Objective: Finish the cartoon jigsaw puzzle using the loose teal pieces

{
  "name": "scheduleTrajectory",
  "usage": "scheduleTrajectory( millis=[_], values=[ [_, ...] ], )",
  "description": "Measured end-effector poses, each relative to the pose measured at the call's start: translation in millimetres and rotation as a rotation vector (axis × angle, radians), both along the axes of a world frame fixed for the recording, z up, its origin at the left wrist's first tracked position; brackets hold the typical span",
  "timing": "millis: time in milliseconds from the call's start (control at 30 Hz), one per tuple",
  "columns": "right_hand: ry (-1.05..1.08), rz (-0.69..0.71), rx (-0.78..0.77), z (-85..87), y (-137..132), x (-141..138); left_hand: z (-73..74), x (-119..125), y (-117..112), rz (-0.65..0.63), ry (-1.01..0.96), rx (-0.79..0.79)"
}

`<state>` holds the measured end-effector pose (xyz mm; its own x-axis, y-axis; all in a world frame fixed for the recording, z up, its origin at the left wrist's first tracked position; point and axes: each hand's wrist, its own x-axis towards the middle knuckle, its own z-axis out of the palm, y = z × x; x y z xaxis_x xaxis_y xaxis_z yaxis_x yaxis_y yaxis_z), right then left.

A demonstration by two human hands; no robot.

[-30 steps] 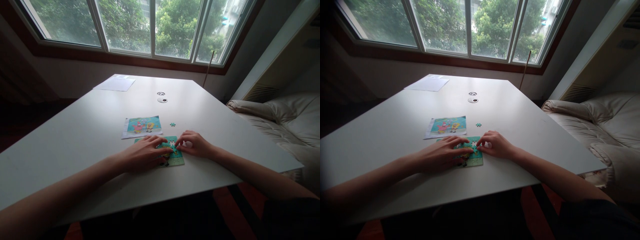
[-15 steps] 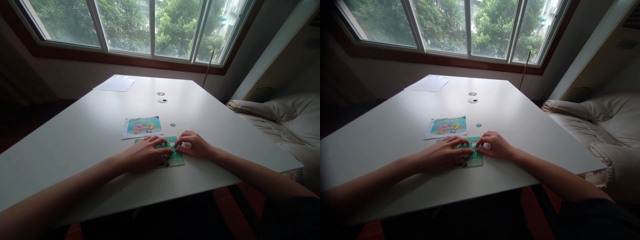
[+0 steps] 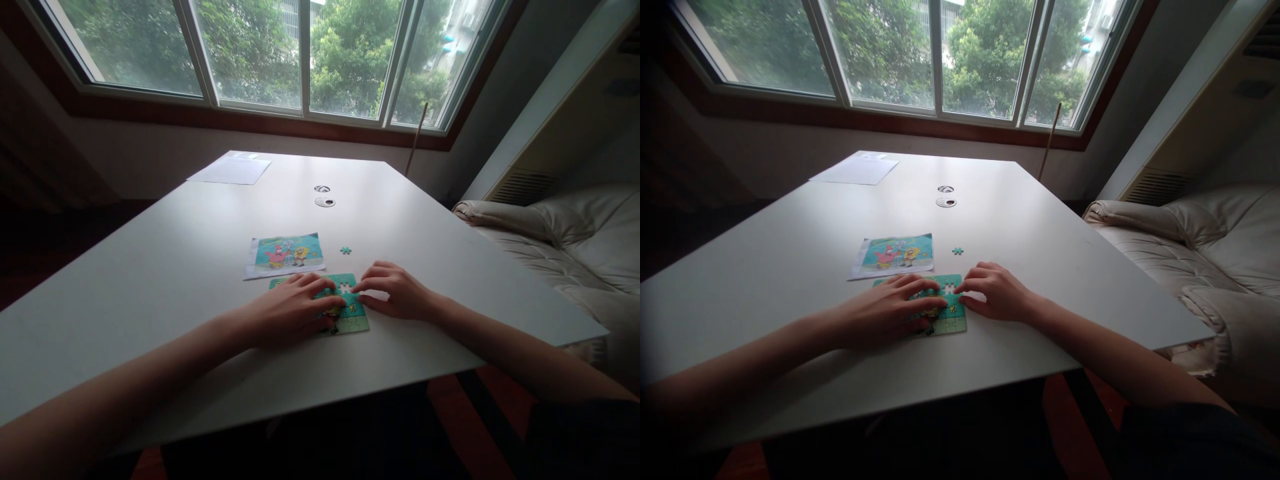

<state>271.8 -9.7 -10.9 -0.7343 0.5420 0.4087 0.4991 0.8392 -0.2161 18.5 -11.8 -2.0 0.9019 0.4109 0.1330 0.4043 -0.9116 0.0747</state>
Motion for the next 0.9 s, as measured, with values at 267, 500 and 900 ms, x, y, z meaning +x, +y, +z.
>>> scheduleTrajectory(
  millis=[267, 500, 900],
  values=[
    [0.008, 0.07, -0.005, -2.3, 2.1, 1.8, -3.3, -1.7, 1.6, -0.013, -0.016, 0.003],
    [-0.061, 0.042, 0.044, -2.2, -0.1, 1.1, -0.8, 0.3, 1.1, -0.008, 0.002, 0.019],
    [-0.082, 0.126, 0.051, 3.5, -1.2, 0.0, -1.6, 1.1, -0.4, 0.004, -0.012, 0.028]
  ],
)
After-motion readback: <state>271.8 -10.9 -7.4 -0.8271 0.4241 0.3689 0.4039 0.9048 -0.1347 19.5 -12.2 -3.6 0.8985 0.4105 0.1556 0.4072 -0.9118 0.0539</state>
